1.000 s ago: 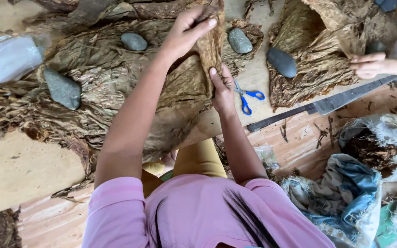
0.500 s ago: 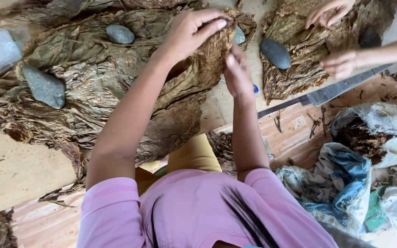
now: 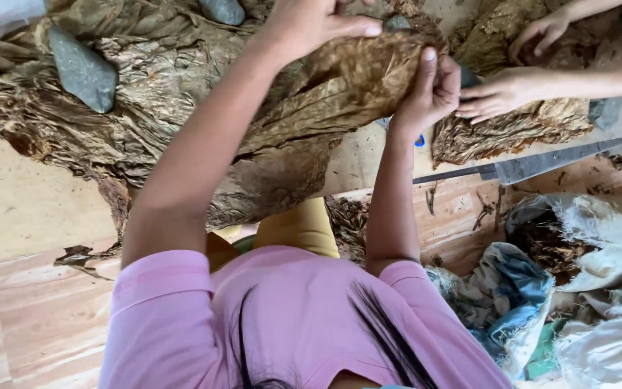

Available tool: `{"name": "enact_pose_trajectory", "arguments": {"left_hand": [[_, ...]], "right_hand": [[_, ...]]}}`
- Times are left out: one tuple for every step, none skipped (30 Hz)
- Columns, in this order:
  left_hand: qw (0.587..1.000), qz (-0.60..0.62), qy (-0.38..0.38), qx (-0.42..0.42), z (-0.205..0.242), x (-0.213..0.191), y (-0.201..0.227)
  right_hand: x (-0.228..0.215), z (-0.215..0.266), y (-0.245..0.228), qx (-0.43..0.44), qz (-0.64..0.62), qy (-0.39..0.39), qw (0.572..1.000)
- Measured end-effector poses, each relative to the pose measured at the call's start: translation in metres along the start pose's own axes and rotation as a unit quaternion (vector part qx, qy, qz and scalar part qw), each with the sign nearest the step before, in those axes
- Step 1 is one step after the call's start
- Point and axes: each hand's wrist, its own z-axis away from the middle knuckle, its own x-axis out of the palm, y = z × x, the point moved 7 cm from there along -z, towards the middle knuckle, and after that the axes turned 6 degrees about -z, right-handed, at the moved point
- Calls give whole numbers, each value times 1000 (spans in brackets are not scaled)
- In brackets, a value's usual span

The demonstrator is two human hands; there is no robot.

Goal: The person removes small fibrous pieces from a large dried leaf using hands and scissors, then places stones on the leaf to weigh it down. The person repeats this process on multiple leaves, smoothing and adjusting them on a wooden table.

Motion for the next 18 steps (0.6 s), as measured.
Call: {"name": "enact_pose_trajectory", "arguments": {"left_hand": [[996,2,-67,-63,8,3,-11],[996,3,-66,-65,20,-3,-7],[993,10,-88,-73,33,-7,-4],[990,15,-110,-81,47,-12,-1],[990,14,-109,-84,58,-13,-2],[982,42,-143,-118,72,-9,-6],[970,69,-176,-151,88,-5,-10],[970,71,-173,-157,96,-11,1],[961,77,-209,-163,106,-13,12],[952,81,-243,-169,116,-16,23],[952,81,-239,-174,129,-9,17],[961,41,-223,-157,138,-4,12],[968,0,-207,-140,148,0,8],[968,-2,-206,-142,155,-3,6],[965,59,-188,-175,162,-8,2],[956,121,-169,-207,169,-13,-2],[956,118,-168,-209,174,-19,-7],[961,133,-120,-212,177,-31,-11]], "right_hand": [[-6,-5,3,1,8,7,1000],[-9,-11,6,3,8,5,1000],[-9,-16,5,-32,31,-15,999],[-8,-20,4,-67,52,-34,996],[-3,-24,2,-65,50,-37,996],[4,-26,-4,-92,54,-51,993],[11,-27,-9,-119,57,-65,989],[14,-29,-10,-115,55,-70,989],[16,-30,-9,-104,37,-65,992],[20,-32,-9,-93,17,-60,994],[22,-35,-9,-90,13,-65,994],[25,-37,-12,-102,14,-67,992],[27,-39,-16,-114,16,-69,991],[24,-40,-12,-112,13,-68,991],[21,-42,-5,-80,-44,-68,994],[18,-43,2,-47,-102,-68,991],[17,-44,0,-45,-105,-68,991],[19,-44,-5,-72,-65,-81,992]]}}
